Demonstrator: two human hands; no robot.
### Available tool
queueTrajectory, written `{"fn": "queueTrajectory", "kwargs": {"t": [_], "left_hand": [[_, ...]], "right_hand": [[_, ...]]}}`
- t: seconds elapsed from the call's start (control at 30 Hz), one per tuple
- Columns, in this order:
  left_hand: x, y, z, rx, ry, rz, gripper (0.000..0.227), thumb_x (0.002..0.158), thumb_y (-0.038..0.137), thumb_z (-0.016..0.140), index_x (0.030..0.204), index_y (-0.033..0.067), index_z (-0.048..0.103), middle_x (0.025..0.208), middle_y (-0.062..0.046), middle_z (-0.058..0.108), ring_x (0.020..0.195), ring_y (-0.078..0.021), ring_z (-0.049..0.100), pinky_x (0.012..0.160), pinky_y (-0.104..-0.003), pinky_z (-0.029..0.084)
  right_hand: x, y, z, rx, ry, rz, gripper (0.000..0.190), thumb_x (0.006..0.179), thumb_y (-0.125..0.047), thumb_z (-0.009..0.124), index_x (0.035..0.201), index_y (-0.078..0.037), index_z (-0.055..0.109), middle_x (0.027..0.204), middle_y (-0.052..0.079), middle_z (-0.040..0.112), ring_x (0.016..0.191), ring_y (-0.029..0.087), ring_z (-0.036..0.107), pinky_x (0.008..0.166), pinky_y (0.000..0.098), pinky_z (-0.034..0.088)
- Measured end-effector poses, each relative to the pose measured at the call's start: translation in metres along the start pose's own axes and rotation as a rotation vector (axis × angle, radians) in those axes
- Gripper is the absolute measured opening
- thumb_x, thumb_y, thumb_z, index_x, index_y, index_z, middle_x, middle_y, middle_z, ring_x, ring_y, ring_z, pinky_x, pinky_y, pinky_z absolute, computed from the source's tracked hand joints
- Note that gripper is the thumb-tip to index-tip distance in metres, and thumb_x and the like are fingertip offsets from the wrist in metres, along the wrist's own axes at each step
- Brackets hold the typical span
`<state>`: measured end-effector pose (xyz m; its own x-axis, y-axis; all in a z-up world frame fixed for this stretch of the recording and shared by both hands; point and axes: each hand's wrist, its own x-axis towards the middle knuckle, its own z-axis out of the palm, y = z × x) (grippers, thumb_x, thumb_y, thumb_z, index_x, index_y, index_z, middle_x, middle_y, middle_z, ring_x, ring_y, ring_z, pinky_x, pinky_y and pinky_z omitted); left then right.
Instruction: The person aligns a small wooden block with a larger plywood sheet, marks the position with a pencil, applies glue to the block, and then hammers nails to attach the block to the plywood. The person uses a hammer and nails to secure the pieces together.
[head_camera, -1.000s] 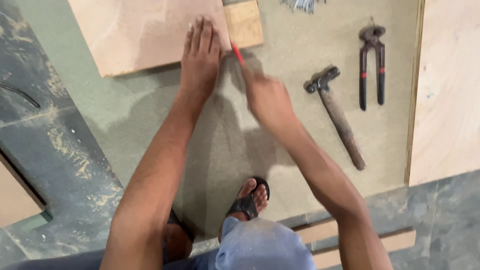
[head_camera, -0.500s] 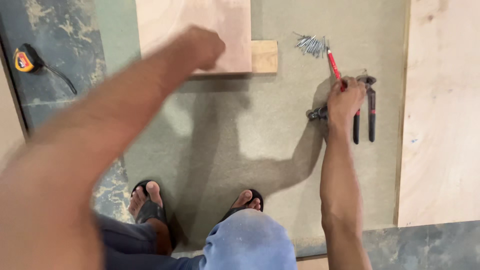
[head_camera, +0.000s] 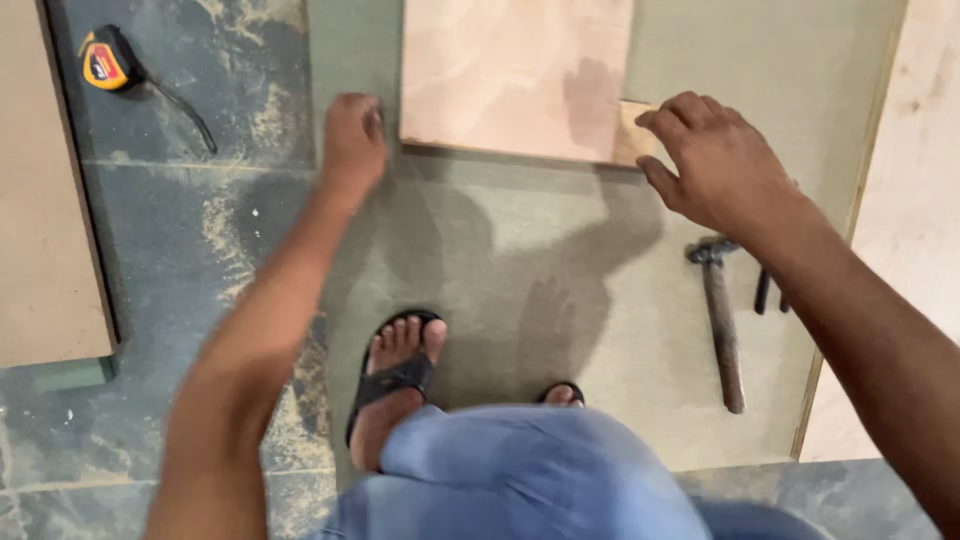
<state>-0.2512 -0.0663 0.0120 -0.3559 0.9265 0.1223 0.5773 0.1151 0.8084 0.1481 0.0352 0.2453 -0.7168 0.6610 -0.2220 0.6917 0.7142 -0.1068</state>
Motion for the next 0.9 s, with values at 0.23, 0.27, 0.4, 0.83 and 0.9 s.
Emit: {"fn": "queueTrajectory", "kwargs": {"t": [0.23,0.27,0.4,0.83,0.9], "left_hand": [[-0.044,0.002,0.041,0.011,-0.012,0.045,0.061,0.088,-0.004,0.052,0.149,-0.0015,0.050,0.159,-0.020,0.042,0.155,-0.0372,0.029,0.129,-0.055,0.020],[-0.042,0.007,0.040,0.005,0.017,0.054,0.061,0.089,-0.001,0.054,0.150,-0.0028,0.047,0.161,-0.019,0.040,0.156,-0.0371,0.028,0.131,-0.056,0.018],[-0.052,0.033,0.032,-0.118,0.090,-0.079,0.058,0.090,0.003,0.050,0.148,-0.0020,0.048,0.164,-0.016,0.040,0.159,-0.0349,0.029,0.135,-0.053,0.018],[-0.003,0.002,0.065,-0.020,0.029,-0.031,0.047,0.102,0.021,0.057,0.146,0.0051,0.054,0.164,-0.020,0.036,0.155,-0.0411,0.029,0.130,-0.055,0.021],[-0.002,-0.010,0.064,-0.045,0.001,0.053,0.051,0.103,0.019,0.059,0.151,0.0050,0.051,0.164,-0.021,0.034,0.156,-0.0420,0.028,0.131,-0.054,0.019]], "right_hand": [[0.118,-0.098,0.111,0.197,0.167,-0.035,0.055,0.105,-0.026,0.064,0.150,0.001,0.047,0.157,0.027,0.044,0.142,0.046,0.045,0.118,0.0529,0.038],[0.133,-0.108,0.129,0.240,0.227,-0.046,0.058,0.108,-0.027,0.061,0.154,0.003,0.042,0.161,0.027,0.039,0.147,0.047,0.040,0.123,0.0545,0.034],[0.144,-0.137,0.173,0.185,0.252,0.165,0.060,0.118,-0.032,0.047,0.166,0.000,0.033,0.173,0.027,0.023,0.161,0.046,0.019,0.131,0.0611,0.014],[0.142,-0.132,0.188,0.130,0.293,0.194,0.062,0.113,-0.032,0.049,0.164,-0.001,0.032,0.171,0.026,0.024,0.160,0.045,0.020,0.130,0.0613,0.015],[0.143,-0.132,0.192,0.096,0.323,0.185,0.063,0.111,-0.032,0.052,0.163,-0.002,0.034,0.170,0.026,0.025,0.159,0.044,0.022,0.129,0.0613,0.016]]}}
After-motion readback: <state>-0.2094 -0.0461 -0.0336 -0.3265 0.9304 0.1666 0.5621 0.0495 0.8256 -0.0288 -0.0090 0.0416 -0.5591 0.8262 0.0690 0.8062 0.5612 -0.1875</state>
